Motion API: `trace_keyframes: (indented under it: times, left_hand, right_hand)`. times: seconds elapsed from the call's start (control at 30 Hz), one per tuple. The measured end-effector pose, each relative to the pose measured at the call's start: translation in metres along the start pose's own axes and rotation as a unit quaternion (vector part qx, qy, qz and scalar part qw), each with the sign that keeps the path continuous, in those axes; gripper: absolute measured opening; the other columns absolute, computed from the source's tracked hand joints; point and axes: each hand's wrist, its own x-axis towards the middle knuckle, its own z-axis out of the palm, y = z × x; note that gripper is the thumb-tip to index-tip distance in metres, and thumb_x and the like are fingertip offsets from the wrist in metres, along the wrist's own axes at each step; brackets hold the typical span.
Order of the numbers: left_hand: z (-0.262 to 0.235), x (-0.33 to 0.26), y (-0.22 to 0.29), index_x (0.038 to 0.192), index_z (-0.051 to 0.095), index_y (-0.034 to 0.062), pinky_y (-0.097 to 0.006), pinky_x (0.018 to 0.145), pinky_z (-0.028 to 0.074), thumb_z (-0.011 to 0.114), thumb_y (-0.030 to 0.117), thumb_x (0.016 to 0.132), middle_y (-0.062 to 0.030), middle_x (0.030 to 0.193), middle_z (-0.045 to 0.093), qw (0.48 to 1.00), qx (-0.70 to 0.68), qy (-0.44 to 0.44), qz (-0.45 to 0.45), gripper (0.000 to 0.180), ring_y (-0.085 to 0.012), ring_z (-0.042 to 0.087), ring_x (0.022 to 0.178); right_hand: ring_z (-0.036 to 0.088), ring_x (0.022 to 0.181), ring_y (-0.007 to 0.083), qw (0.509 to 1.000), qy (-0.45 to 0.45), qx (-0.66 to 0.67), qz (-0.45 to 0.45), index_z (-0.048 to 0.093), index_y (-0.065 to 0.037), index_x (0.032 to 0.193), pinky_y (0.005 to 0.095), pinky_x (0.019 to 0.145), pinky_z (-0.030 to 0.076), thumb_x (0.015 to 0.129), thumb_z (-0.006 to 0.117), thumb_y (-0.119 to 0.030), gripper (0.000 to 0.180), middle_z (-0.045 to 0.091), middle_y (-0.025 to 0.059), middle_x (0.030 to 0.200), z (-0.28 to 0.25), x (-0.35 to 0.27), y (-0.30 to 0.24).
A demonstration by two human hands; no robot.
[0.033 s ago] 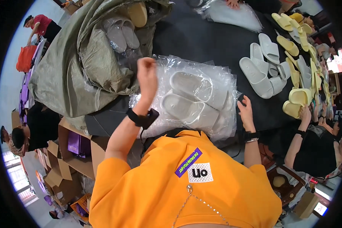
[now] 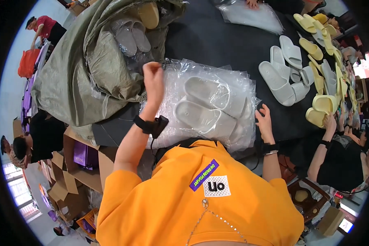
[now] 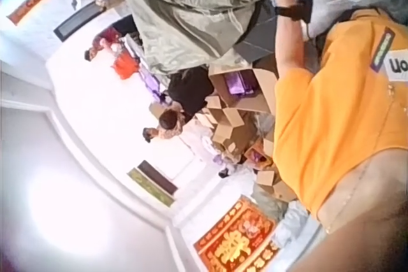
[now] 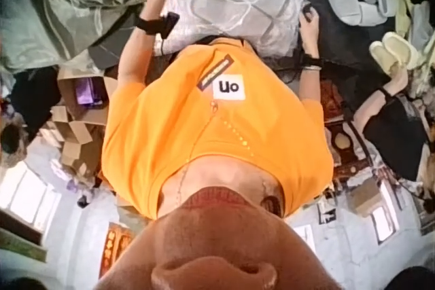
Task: The recorder is picking up pairs of sandals from a large bag and placing them into clear plastic bags on a table in a manufacturing or distribution environment.
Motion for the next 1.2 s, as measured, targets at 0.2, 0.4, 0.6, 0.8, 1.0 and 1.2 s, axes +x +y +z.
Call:
trace_keyframes:
  times: [0.2,0.4,0.6,0.8,1.0,1.2]
  left_hand:
    - [-0.037,-0.016,-0.037,0.107,0.043,0.0044,-0.023,0.052,0.039,0.052,0.026,0.087,-0.0064,0.084,0.054,0.834,-0.094,-0.255,-0.48,0.03,-0.0115,0.052,0.065]
    - [-0.027,-0.026,-0.014,0.12,0.044,0.0041,-0.025,0.061,0.044,0.037,0.037,0.093,-0.0062,0.078,0.057,0.785,-0.17,-0.475,-0.359,0.042,-0.0134,0.055,0.066]
    - [-0.016,-0.051,-0.053,0.126,0.041,0.0057,-0.035,0.071,0.049,0.05,0.009,0.083,-0.015,0.097,0.06,0.835,-0.063,-0.484,-0.253,0.044,-0.0275,0.06,0.081]
    - [0.03,-0.059,-0.032,0.119,0.049,0.0132,-0.043,0.092,0.032,0.063,0.031,0.073,-0.0094,0.12,0.048,0.776,0.243,-0.482,0.327,0.051,-0.0288,0.042,0.113]
    - [0.061,-0.081,-0.038,0.102,0.06,0.0091,-0.047,0.094,0.027,0.066,0.035,0.065,-0.0107,0.117,0.049,0.776,0.268,-0.486,0.299,0.045,-0.0305,0.035,0.118]
    - [0.06,-0.092,-0.038,0.102,0.062,0.011,-0.049,0.094,0.024,0.066,0.03,0.066,-0.0096,0.121,0.047,0.787,0.25,-0.498,0.265,0.041,-0.0319,0.033,0.119]
  right_hand:
    - [0.05,0.09,0.016,0.995,-0.071,0.035,0.062,0.027,-0.005,0.133,0.0269,0.068,0.043,0.081,0.059,-0.022,0.064,0.051,0.0107,0.108,0.022,-0.014,0.032]
    - [0.05,0.092,0.0163,0.991,-0.082,0.097,0.045,0.024,-0.006,0.135,0.0285,0.072,0.043,0.083,0.056,-0.019,0.063,0.048,0.0113,0.112,0.03,-0.009,0.024]
    - [0.052,0.091,0.0162,0.984,-0.083,0.155,0.025,0.023,-0.006,0.136,0.0288,0.073,0.043,0.084,0.054,-0.015,0.061,0.047,0.0115,0.115,0.045,0.005,0.026]
    - [0.052,0.087,0.0124,0.977,-0.105,0.182,0.024,0.034,-0.004,0.13,0.0238,0.07,0.042,0.085,0.052,-0.009,0.049,0.052,0.0085,0.106,0.052,0.01,0.025]
    - [0.049,0.078,0.008,0.96,-0.129,0.239,0.066,0.045,-0.01,0.123,0.0216,0.063,0.039,0.086,0.054,-0.024,0.041,0.054,0.0008,0.094,0.057,0.004,0.02]
    - [0.051,0.078,0.0101,0.992,-0.06,0.112,-0.001,0.052,-0.009,0.102,0.0241,0.06,0.04,0.086,0.052,-0.03,0.026,0.056,0.0015,0.091,0.049,0.047,0.007]
